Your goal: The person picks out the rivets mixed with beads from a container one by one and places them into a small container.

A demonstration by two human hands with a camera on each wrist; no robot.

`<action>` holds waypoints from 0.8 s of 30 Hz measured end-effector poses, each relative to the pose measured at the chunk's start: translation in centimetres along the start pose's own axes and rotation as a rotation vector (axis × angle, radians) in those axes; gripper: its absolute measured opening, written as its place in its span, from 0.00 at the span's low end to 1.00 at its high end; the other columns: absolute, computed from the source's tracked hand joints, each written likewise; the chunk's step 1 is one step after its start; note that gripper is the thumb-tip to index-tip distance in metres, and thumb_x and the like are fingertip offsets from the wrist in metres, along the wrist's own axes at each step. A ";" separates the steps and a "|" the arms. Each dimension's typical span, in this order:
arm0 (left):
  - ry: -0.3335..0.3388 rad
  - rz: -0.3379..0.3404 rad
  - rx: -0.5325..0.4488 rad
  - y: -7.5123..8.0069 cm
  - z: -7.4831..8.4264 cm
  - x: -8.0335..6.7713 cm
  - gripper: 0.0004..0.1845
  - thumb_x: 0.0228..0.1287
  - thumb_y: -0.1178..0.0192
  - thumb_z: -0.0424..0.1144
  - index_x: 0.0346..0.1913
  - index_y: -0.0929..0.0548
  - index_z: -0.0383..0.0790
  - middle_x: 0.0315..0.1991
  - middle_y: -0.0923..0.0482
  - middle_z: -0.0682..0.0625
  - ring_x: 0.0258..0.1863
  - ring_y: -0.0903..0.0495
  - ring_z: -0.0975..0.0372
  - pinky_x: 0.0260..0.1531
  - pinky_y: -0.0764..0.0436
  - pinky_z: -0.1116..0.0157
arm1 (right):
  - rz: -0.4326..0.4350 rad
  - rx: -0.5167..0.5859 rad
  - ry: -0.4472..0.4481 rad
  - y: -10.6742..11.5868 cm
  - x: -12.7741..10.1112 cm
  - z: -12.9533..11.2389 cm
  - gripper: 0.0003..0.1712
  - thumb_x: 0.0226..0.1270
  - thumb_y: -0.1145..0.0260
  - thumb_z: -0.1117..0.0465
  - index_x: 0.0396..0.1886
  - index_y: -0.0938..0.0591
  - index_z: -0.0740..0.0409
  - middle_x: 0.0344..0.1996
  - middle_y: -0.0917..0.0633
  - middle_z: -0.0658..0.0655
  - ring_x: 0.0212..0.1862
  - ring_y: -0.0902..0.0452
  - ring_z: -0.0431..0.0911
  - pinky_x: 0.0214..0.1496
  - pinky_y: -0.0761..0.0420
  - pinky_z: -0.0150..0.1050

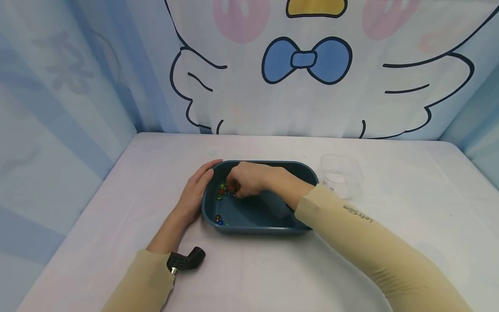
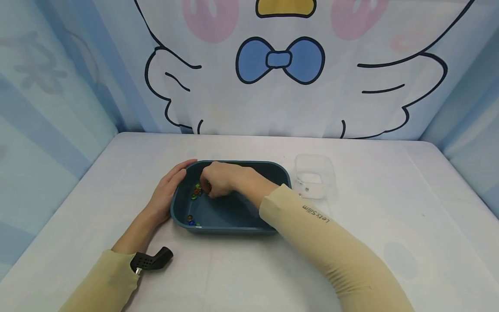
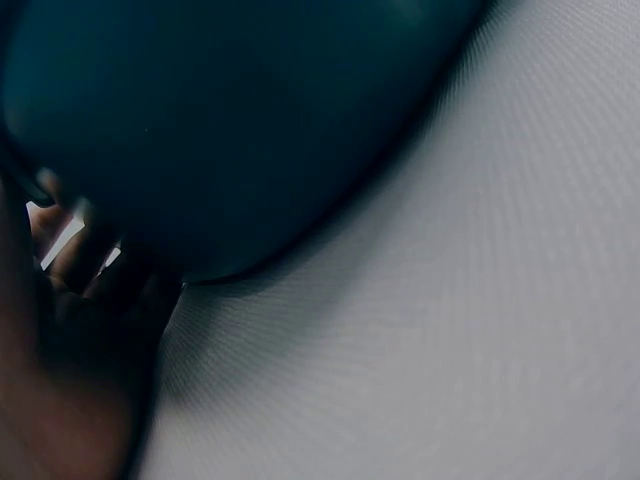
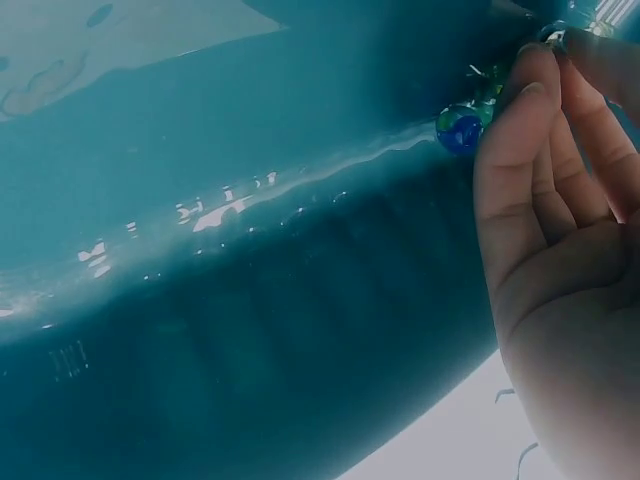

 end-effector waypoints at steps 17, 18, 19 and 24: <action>-0.008 0.007 0.009 0.0 0.0 0.0 0.24 0.84 0.62 0.46 0.75 0.33 0.44 0.73 0.35 0.48 0.72 0.38 0.57 0.72 0.40 0.53 | -0.037 -0.074 -0.054 -0.4 -0.2 0.2 0.02 0.67 0.30 0.64 0.36 0.15 0.53 0.29 0.17 0.49 0.31 0.22 0.42 0.35 0.21 0.34; -0.008 0.008 0.010 0.0 0.0 0.0 0.24 0.84 0.62 0.47 0.75 0.33 0.44 0.73 0.35 0.48 0.72 0.38 0.57 0.72 0.40 0.52 | -0.040 -0.078 -0.059 -0.5 -0.2 0.3 0.02 0.67 0.30 0.64 0.37 0.15 0.54 0.29 0.17 0.48 0.31 0.22 0.42 0.35 0.21 0.34; -0.008 0.008 0.011 0.0 0.0 0.0 0.24 0.84 0.62 0.47 0.75 0.33 0.44 0.73 0.35 0.48 0.72 0.38 0.57 0.72 0.40 0.52 | -0.042 -0.080 -0.063 -0.5 -0.2 0.3 0.02 0.67 0.30 0.64 0.37 0.15 0.54 0.29 0.17 0.48 0.31 0.22 0.42 0.35 0.21 0.34; -0.003 0.009 0.015 0.0 -0.1 0.0 0.24 0.84 0.62 0.47 0.75 0.33 0.45 0.73 0.34 0.48 0.72 0.37 0.57 0.72 0.40 0.52 | -0.040 -0.096 -0.072 -0.4 -0.3 0.4 0.02 0.66 0.29 0.64 0.36 0.15 0.53 0.29 0.17 0.48 0.32 0.21 0.42 0.35 0.20 0.34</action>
Point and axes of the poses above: each hand's wrist, its own x-axis towards the middle knuckle, its own y-axis out of the back of the hand, z = x × y, the point moved 8 cm from there along x, towards the middle knuckle
